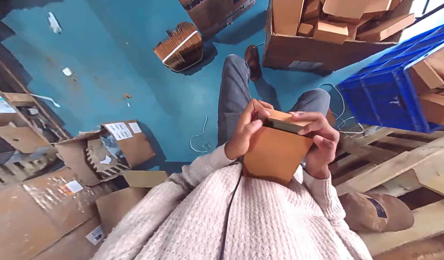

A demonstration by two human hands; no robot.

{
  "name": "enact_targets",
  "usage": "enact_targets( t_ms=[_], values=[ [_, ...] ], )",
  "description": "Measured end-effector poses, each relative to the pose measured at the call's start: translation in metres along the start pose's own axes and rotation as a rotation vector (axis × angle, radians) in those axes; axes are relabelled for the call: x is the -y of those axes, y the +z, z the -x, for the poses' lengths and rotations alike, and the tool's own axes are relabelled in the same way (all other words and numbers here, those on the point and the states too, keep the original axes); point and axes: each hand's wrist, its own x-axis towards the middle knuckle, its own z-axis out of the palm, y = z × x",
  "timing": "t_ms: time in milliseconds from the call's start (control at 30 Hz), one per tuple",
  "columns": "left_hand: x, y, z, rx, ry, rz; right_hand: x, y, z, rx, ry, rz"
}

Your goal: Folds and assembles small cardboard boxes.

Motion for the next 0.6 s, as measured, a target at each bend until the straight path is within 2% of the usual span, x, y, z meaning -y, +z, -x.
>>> enact_targets(
  t_ms=[133, 267, 367, 500, 600],
  values=[
    [-0.005, 0.015, 0.005, -0.163, 0.017, 0.015, 0.003, 0.007, 0.001, 0.003, -0.082, 0.018],
    [-0.009, 0.011, 0.006, -0.082, -0.065, 0.086, 0.014, 0.013, 0.003, -0.024, 0.012, -0.012],
    [-0.005, 0.006, 0.008, -0.087, -0.057, 0.074, 0.015, 0.015, 0.003, -0.036, 0.029, 0.051],
    [-0.007, 0.008, 0.004, -0.138, 0.038, 0.080, 0.018, 0.012, 0.000, -0.034, 0.048, 0.103],
    [-0.014, 0.011, -0.009, -0.110, 0.138, 0.094, 0.020, 0.015, -0.005, -0.097, 0.067, 0.030]
  ],
)
